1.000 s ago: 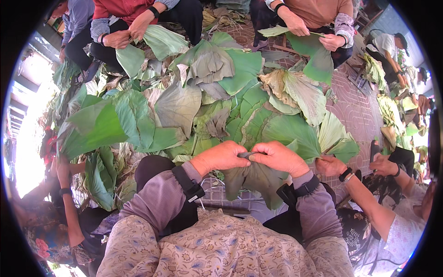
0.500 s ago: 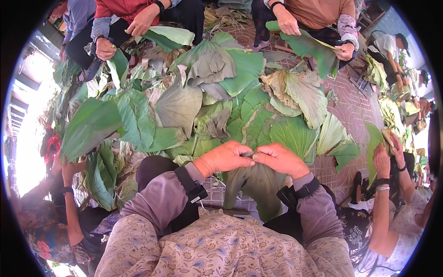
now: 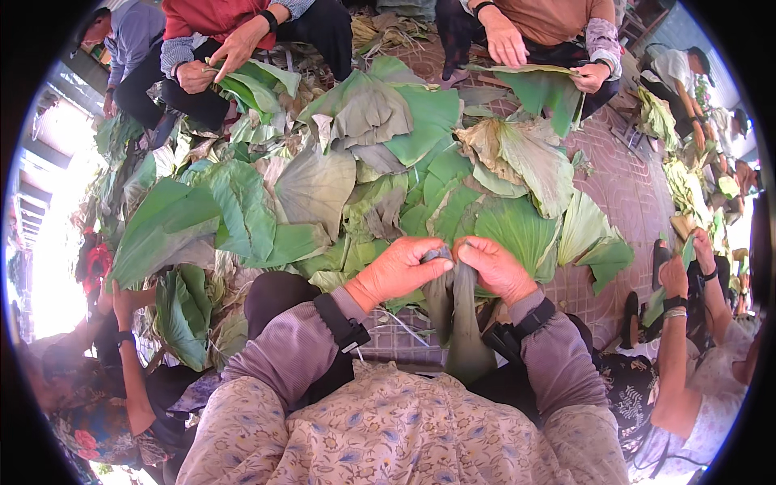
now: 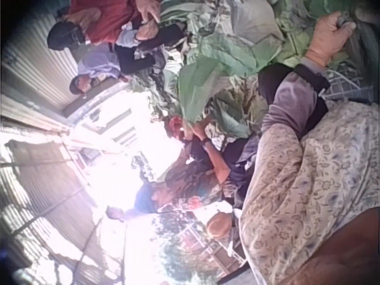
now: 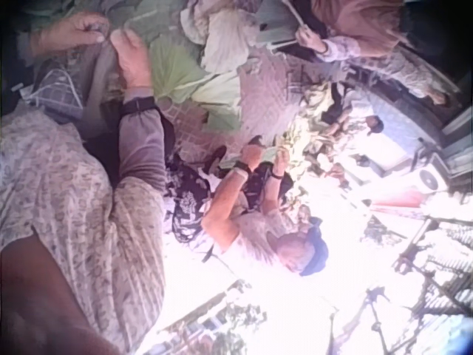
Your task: The person processes lotus leaves by hand, folding the edges of a leaf inward and then rolling it into a compact bundle, working alongside several other people doing the same task on a pile of leaves on the ground.
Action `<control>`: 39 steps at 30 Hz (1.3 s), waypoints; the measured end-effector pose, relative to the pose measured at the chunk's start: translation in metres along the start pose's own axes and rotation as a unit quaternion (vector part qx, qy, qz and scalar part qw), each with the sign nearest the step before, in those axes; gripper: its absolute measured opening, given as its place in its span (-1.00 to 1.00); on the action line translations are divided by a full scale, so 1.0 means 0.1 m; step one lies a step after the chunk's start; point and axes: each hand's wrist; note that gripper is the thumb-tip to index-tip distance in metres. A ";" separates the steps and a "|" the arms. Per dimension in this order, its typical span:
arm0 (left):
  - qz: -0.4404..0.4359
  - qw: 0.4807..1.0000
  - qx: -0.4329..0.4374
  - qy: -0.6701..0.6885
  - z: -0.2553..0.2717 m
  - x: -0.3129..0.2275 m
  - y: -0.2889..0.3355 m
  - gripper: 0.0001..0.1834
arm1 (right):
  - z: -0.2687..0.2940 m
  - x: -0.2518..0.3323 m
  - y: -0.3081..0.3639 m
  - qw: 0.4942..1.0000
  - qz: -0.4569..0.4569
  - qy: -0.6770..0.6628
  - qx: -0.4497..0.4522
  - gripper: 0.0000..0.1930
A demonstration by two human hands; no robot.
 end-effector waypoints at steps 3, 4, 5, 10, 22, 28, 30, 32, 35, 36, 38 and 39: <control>0.069 0.993 -0.066 0.070 0.07 0.11 -0.05 -0.81 | -0.04 0.17 -0.02 0.995 0.041 0.083 0.023 -0.74; 0.103 0.990 -0.078 0.063 0.12 0.13 -0.04 -0.85 | -0.05 0.19 -0.05 0.991 0.003 0.131 0.007 -0.74; 0.102 0.990 -0.078 0.064 0.14 0.13 -0.04 -0.85 | -0.04 0.22 -0.05 0.983 -0.036 0.180 -0.012 -0.74; 0.128 0.979 -0.132 0.091 0.26 0.19 -0.06 -0.87 | 0.09 0.21 -0.05 0.978 -0.068 0.148 -0.129 -0.70; 0.087 0.808 -0.469 0.346 1.02 0.04 0.18 -0.87 | 0.91 0.55 0.51 0.900 0.113 -0.017 -0.421 -0.81; 0.031 0.776 -0.559 0.289 1.64 -0.33 0.57 -0.74 | 1.11 0.79 0.95 0.832 0.201 -0.103 -0.506 -0.83; 0.029 0.748 -0.597 0.287 1.91 -0.41 0.78 -0.68 | 1.13 0.85 1.07 0.794 0.233 -0.141 -0.543 -0.81; 0.031 0.737 -0.607 0.295 1.95 -0.57 0.85 -0.68 | 1.08 0.92 1.15 0.790 0.247 -0.154 -0.539 -0.82; 0.010 0.711 -0.658 0.248 1.71 -0.84 0.74 -0.72 | 1.08 0.93 1.22 0.814 0.217 -0.111 -0.527 -0.82; -0.007 0.768 -0.601 0.221 1.62 -0.85 0.68 -0.75 | 1.07 0.92 1.20 0.840 0.172 -0.060 -0.512 -0.81; -0.010 0.819 -0.542 0.185 1.32 -0.91 0.49 -0.85 | 0.99 0.90 1.11 0.875 0.145 0.020 -0.461 -0.81; 0.001 0.840 -0.503 0.203 1.05 -1.00 0.33 -0.85 | 0.94 0.88 1.07 0.900 0.113 0.101 -0.409 -0.80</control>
Point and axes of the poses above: each hand's wrist, its own y-axis away from the middle knuckle, its own z-axis out of the back of the hand, x = y × z, and after that the axes turned 2 degrees about z, right-handed
